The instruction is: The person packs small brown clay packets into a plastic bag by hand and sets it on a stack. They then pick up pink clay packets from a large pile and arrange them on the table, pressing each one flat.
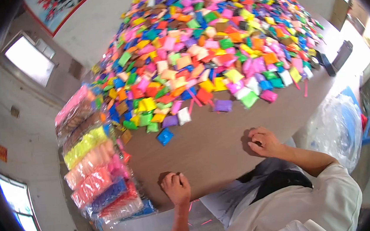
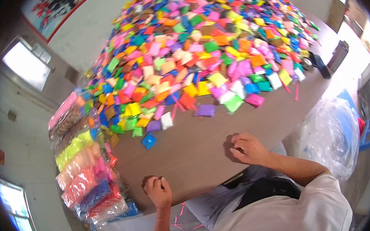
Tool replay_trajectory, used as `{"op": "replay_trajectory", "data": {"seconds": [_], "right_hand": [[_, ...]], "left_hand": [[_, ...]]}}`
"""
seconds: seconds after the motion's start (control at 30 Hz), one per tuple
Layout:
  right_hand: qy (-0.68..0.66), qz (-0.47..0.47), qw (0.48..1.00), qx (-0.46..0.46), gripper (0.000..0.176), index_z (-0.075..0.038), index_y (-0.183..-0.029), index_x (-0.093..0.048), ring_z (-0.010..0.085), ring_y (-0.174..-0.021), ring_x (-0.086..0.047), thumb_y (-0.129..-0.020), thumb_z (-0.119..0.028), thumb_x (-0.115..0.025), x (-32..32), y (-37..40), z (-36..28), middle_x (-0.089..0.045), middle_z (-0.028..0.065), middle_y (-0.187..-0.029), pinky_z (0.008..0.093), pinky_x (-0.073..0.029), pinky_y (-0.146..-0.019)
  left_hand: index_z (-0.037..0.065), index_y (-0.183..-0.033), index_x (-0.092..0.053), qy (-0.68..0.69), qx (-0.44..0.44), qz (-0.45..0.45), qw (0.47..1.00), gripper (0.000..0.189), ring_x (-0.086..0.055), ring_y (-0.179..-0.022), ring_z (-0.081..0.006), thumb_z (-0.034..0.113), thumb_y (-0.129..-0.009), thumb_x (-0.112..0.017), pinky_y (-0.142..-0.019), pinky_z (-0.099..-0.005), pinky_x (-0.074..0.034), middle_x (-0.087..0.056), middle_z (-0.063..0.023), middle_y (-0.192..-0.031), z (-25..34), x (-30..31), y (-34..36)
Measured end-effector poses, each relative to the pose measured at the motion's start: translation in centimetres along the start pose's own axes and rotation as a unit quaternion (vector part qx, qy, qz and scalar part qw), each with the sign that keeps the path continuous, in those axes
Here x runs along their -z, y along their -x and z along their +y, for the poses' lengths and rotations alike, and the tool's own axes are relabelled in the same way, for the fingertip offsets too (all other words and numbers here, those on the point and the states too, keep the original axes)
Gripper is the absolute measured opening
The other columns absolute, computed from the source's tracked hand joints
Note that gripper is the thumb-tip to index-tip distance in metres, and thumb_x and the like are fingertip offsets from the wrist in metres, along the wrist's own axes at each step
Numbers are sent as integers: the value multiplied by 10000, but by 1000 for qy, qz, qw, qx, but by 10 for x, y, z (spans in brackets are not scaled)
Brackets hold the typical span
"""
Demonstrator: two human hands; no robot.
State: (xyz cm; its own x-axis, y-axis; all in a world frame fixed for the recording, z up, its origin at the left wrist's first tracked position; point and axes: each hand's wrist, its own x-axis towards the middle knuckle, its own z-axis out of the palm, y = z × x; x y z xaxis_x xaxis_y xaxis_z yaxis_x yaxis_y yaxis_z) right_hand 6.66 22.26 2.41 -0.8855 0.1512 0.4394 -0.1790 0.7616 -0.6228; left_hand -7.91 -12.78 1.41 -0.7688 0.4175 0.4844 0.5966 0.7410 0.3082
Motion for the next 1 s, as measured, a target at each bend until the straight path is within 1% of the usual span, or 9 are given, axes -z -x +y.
{"op": "replay_trajectory", "data": {"seconds": [0.07,0.2,0.3,0.4,0.5,0.7,0.8,0.87,1.0], "right_hand": [[-11,13,1000,-11,164,-17,-775,-589,317,-851,-598,-799,-127,-709,0,-2,3,-608,115,-916,410,-507,-756],[-24,36,999,-19,171,-19,-762,-580,315,-842,-588,-810,-134,-698,-6,-3,-1,-583,111,-870,410,-501,-751],[-38,20,999,11,164,-22,-773,-586,319,-844,-581,-815,-140,-692,-1,-5,0,-582,117,-861,412,-500,-758],[-57,19,998,28,171,-27,-762,-584,320,-843,-575,-812,-145,-697,0,-6,3,-583,119,-850,417,-497,-758],[-72,-19,997,31,184,-37,-748,-605,315,-857,-601,-805,-159,-729,2,-4,11,-629,117,-939,414,-511,-744],[-142,-6,990,7,185,-37,-766,-593,309,-828,-596,-810,-156,-728,5,-2,16,-627,106,-887,423,-502,-730],[-191,14,982,0,195,-35,-730,-559,338,-814,-567,-818,-147,-692,8,-1,15,-565,125,-805,443,-480,-745],[-200,12,980,12,196,-38,-724,-554,337,-808,-563,-818,-141,-691,9,0,18,-563,121,-797,441,-476,-738],[-223,15,975,7,199,-44,-710,-549,332,-798,-558,-820,-138,-685,10,2,18,-563,114,-782,442,-467,-730]], "left_hand": [[17,-760,-609,-29,-23,-4,999,142,-554,-924,-342,128,-831,-660,-819,-483,-423,-588,-124,-986,0,-3,1],[13,-733,-580,-40,-30,10,999,165,-558,-944,-349,124,-834,-649,-852,-481,-430,-586,-139,-974,-1,-6,3],[3,-734,-571,-73,19,-20,997,172,-559,-938,-349,120,-844,-633,-851,-475,-432,-580,-154,-964,1,-7,6],[-5,-738,-557,-94,44,-15,994,191,-553,-918,-350,129,-860,-617,-836,-476,-431,-566,-160,-940,2,-8,7],[-7,-740,-567,-120,65,-41,990,196,-544,-927,-352,139,-862,-613,-847,-476,-427,-560,-158,-930,8,-4,3],[6,-739,-563,-180,60,-40,981,190,-537,-928,-354,149,-854,-612,-852,-478,-420,-550,-149,-899,9,-5,5],[17,-717,-548,-200,68,-42,977,211,-536,-921,-361,163,-857,-608,-833,-483,-423,-553,-151,-890,17,-7,2],[23,-708,-544,-207,71,-47,975,222,-539,-917,-366,172,-861,-603,-815,-489,-425,-559,-158,-893,20,-7,0],[27,-688,-551,-259,100,-55,959,242,-560,-834,-377,184,-866,-598,-765,-504,-437,-566,-179,-817,13,-8,4]]}}
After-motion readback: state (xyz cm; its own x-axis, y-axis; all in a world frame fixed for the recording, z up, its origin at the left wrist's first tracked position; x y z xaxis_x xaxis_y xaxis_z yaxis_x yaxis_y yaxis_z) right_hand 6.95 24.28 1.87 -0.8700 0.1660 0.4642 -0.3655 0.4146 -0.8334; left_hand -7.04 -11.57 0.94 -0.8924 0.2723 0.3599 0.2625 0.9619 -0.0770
